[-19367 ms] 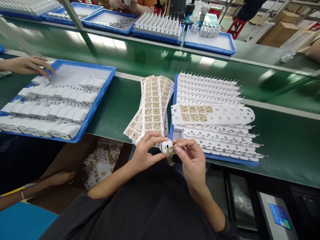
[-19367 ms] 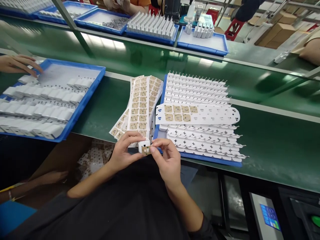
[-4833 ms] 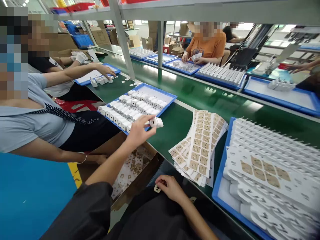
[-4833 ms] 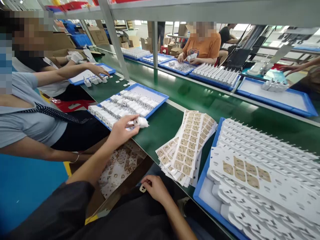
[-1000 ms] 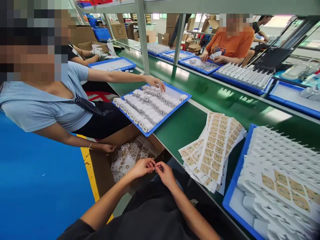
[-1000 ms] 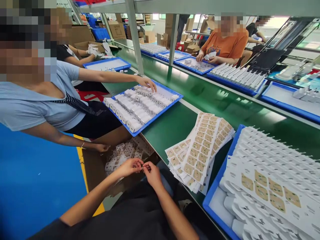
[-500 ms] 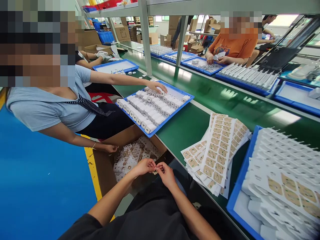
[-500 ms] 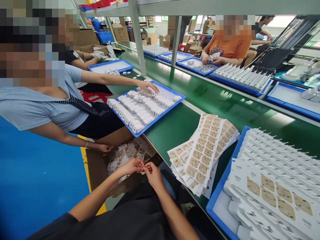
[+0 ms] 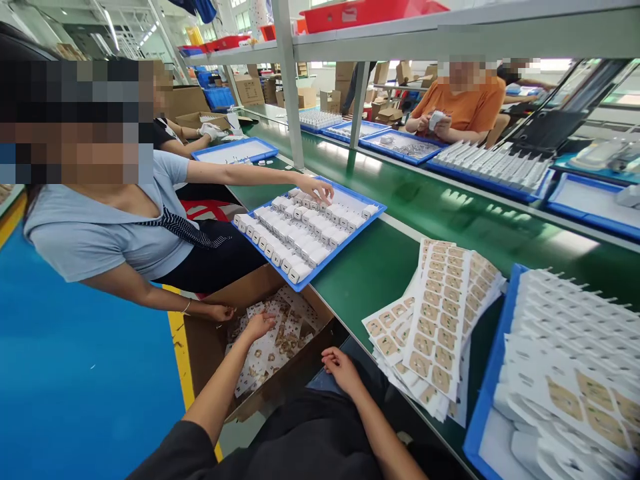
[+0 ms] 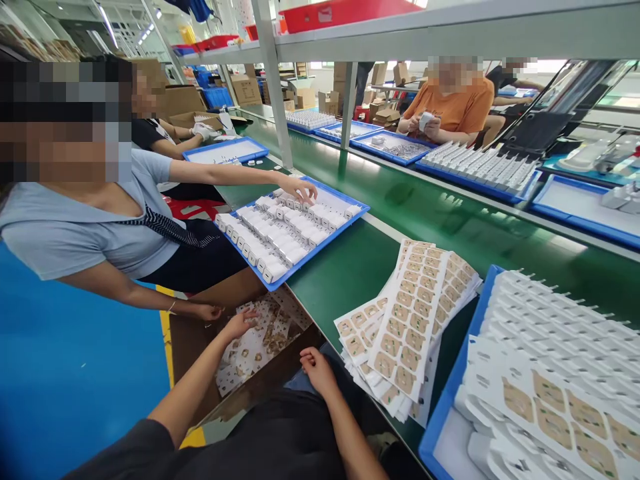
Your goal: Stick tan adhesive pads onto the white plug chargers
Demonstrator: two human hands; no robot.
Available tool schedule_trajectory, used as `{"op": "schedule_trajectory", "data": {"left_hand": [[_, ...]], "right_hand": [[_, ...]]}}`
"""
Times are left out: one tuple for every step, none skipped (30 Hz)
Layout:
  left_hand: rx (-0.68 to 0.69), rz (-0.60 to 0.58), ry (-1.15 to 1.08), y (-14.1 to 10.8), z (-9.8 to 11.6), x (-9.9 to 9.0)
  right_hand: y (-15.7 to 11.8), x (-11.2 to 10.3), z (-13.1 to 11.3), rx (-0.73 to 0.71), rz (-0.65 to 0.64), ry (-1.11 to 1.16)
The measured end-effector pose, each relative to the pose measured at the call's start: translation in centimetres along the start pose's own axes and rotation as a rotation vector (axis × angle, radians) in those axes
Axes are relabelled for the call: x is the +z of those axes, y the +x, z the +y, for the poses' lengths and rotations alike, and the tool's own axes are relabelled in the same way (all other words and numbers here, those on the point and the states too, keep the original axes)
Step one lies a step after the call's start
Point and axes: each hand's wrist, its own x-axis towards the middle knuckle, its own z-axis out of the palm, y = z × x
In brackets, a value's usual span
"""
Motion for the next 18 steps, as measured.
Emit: {"op": "schedule_trajectory", "data": {"left_hand": [[0.048,-0.045,-0.001,-0.6,0.7,-0.9],[0.101,-0.098,-0.008,-1.4,1.5,-2.1],[0.171,-0.159,-0.019,-2.3,2.4,-3.5],[0.247,-0.209,-0.034,-3.2,3.5,-5.3],[0.333,-0.244,-0.053,-3.9,4.7,-7.2],[0.472,-0.269,-0.061,-4.5,6.1,-9.3],[0.566,-0.213,-0.076,-4.7,7.7,-11.6],[0.609,-0.112,-0.077,-4.6,9.4,-13.8],[0.623,0.010,-0.048,-4.0,11.1,-16.0],[0.609,0.147,-0.002,-3.1,12.9,-17.9],[0.579,0.258,0.057,-1.9,14.6,-19.6],[0.537,0.373,0.107,-0.6,16.1,-21.0],[0.498,0.453,0.149,0.6,17.4,-21.9],[0.470,0.502,0.179,1.7,18.4,-22.4],[0.457,0.523,0.198,2.4,19.1,-22.4],[0.458,0.516,0.211,2.7,19.4,-22.0],[0.479,0.491,0.211,2.6,19.5,-21.1],[0.517,0.455,0.196,1.9,19.2,-19.8]], "right_hand": [[0.0,0.0,0.0,0.002,0.002,0.015],[0.0,0.1,0.0,0.003,0.004,0.028],[0.0,0.1,0.0,0.004,0.005,0.040],[0.1,0.2,0.0,0.005,0.005,0.050],[0.1,0.2,0.0,0.005,0.006,0.058],[0.1,0.2,0.0,0.005,0.006,0.065],[0.1,0.2,0.0,0.005,0.007,0.071],[0.2,0.2,0.0,0.006,0.008,0.077],[0.2,0.1,0.0,0.007,0.009,0.083],[0.2,0.0,0.0,0.006,0.011,0.091],[0.2,-0.1,0.1,0.005,0.014,0.098],[0.2,-0.2,0.1,0.004,0.018,0.105],[0.2,-0.3,0.1,0.002,0.023,0.112],[0.1,-0.4,0.1,-0.001,0.028,0.118],[0.1,-0.5,0.1,-0.004,0.033,0.123],[0.1,-0.5,0.1,-0.007,0.037,0.127],[0.1,-0.6,0.1,-0.010,0.039,0.130],[0.1,-0.6,0.0,-0.014,0.040,0.132]]}}
